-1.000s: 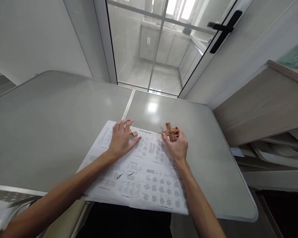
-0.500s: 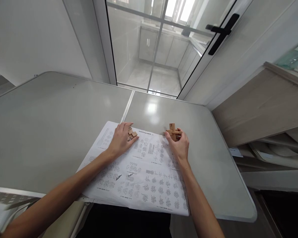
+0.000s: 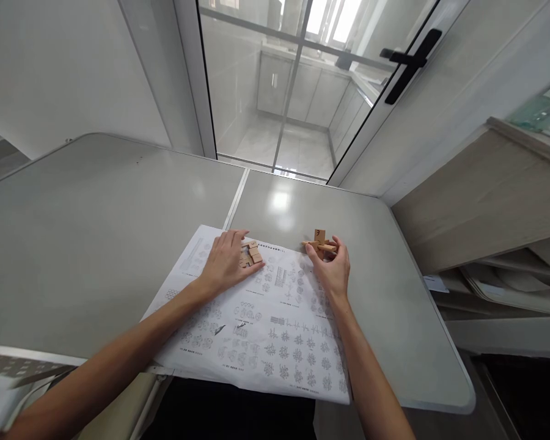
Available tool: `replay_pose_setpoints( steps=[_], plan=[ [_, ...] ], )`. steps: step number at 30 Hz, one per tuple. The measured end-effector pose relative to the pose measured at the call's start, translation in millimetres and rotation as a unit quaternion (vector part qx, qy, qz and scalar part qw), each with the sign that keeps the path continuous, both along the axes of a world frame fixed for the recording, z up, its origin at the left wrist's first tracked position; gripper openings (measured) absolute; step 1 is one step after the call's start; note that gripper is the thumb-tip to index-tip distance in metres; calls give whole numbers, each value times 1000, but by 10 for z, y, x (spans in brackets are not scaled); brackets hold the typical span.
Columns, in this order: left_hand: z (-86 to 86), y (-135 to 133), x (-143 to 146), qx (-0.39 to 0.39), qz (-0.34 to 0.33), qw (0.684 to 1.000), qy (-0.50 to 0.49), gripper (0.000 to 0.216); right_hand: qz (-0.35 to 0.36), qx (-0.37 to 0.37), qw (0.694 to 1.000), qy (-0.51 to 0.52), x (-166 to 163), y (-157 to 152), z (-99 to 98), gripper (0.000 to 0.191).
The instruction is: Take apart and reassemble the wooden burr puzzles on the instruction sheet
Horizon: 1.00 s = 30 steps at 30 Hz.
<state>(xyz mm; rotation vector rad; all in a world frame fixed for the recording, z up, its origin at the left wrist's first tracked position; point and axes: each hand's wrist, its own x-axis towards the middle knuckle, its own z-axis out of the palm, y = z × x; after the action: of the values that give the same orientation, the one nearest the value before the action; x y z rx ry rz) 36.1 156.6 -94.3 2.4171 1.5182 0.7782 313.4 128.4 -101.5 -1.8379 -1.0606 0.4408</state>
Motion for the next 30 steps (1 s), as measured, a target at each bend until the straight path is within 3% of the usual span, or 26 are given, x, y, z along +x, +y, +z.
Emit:
replay_pose_setpoints(
  steps=[6,14,22,24,27,30],
  plan=[
    [33,-4,4,-7,4,1000,18,66,0,10,1000,11,-11,-8,7,86],
    [52,-31,14,-28,-45,998,-20,65,4,7,1000,8,28,-4,-22,80],
    [50,-35,17,-37,-55,997,-26,68,4,-10,1000,13,2,-28,30,80],
    [58,-41,16,-38,-60,997,-26,68,-7,15,1000,-26,-19,-41,54,76],
    [76,-54,20,-40,-65,996,-36,69,-14,113,986,-122,-72,-86,120,60],
    [113,-68,31,-56,-50,995,-72,68,27,216,959,-181,-152,-162,201,37]
  ],
)
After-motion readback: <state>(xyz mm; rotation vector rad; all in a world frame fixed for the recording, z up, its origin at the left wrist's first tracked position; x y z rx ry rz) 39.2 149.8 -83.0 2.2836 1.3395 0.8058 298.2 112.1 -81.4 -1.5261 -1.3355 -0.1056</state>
